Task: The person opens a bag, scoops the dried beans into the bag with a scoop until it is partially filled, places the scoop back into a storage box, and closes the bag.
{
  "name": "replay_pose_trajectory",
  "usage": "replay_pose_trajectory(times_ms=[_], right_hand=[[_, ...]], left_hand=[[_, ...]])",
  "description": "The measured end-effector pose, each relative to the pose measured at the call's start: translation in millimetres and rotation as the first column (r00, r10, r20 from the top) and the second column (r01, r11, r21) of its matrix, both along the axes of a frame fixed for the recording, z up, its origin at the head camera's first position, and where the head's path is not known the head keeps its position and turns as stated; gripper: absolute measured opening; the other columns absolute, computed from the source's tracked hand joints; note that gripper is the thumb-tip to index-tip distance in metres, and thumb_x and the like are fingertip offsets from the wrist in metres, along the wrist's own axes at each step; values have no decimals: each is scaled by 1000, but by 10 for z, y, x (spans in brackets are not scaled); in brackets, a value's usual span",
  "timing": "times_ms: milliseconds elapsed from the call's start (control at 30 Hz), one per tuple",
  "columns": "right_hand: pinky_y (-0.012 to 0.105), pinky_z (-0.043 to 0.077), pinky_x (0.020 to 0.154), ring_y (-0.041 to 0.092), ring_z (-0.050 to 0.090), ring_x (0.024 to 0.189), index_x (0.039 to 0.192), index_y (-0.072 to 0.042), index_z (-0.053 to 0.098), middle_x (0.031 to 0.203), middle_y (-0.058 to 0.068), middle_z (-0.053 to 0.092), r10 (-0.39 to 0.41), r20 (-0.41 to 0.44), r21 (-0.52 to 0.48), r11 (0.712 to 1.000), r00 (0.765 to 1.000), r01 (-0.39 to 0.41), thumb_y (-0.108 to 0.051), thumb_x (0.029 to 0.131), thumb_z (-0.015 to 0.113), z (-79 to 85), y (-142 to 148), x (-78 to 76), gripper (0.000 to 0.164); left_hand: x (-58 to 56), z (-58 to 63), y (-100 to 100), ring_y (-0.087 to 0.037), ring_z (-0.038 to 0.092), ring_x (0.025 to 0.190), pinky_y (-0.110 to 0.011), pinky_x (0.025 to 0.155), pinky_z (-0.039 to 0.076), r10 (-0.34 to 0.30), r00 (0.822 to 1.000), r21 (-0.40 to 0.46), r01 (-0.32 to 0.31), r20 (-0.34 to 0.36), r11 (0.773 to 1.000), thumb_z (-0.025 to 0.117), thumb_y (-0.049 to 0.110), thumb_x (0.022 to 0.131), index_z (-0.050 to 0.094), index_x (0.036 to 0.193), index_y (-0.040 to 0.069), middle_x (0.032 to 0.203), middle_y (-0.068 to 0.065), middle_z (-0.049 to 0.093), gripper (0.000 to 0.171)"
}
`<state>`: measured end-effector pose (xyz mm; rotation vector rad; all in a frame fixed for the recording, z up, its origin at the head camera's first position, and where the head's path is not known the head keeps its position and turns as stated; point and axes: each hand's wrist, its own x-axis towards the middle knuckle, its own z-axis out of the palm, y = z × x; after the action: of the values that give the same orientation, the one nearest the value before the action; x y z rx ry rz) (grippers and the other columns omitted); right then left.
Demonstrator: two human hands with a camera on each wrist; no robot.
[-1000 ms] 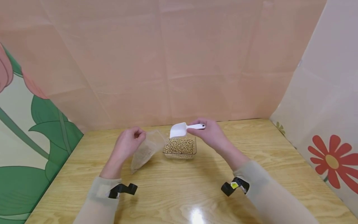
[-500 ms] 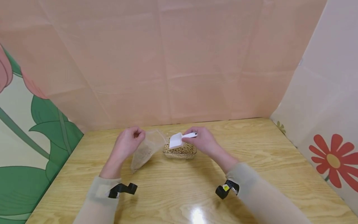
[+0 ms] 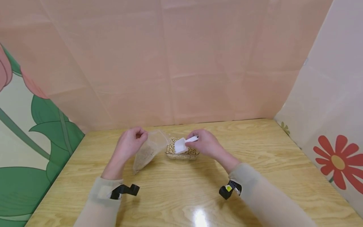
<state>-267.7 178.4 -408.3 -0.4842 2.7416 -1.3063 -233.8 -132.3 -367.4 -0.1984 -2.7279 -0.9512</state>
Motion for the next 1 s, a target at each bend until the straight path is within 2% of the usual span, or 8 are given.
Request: replay_pose_trajectory(times_ms=[200,400,667,900,1000], right_hand=[[38,52,71,23,66,88,111,-11,80,115,11,77,-4,2,48,999,1000,4,-25,100,82,68,119,-28,18],[39,51,80,24,67,95,112,-11,80,108,7,78,-9,1,53,999,1000,9,-27,100,82,130,258,-64,20],[41,53,81,25,69,99,114,-9,80,109,7,78,-12,-12,99,995,1000,13,-32,101,82,270,499,-63,26],[39,51,72,22,65,83,110,-9,80,98,4,76,36,-75,212,977,997,-19,-26,99,84,378,453,-79,21],[40,51,71,22,65,81,112,-8,79,98,4,76,45,-64,266,964,997,-27,-29,98,84,415,378,-67,25]], left_hand=[[-18,4,4,-21,57,68,-38,67,47,2,1000,-2,-2,7,1000,63,20,108,73,93,12,81,-2,68,20],[-20,10,6,-20,56,67,-38,66,46,-4,1000,2,4,2,1000,63,20,108,72,92,12,80,-2,67,20],[-18,16,4,-20,56,67,-38,66,46,-3,1000,-6,3,3,1000,63,20,108,72,91,13,80,-2,67,20],[-19,-1,-8,-20,56,66,-37,65,46,-8,1000,-3,8,0,1000,63,19,108,70,90,13,79,-2,66,21],[-13,-9,-7,-20,56,65,-37,65,46,-12,1000,1,12,4,1000,63,19,109,71,91,13,79,-2,66,20]])
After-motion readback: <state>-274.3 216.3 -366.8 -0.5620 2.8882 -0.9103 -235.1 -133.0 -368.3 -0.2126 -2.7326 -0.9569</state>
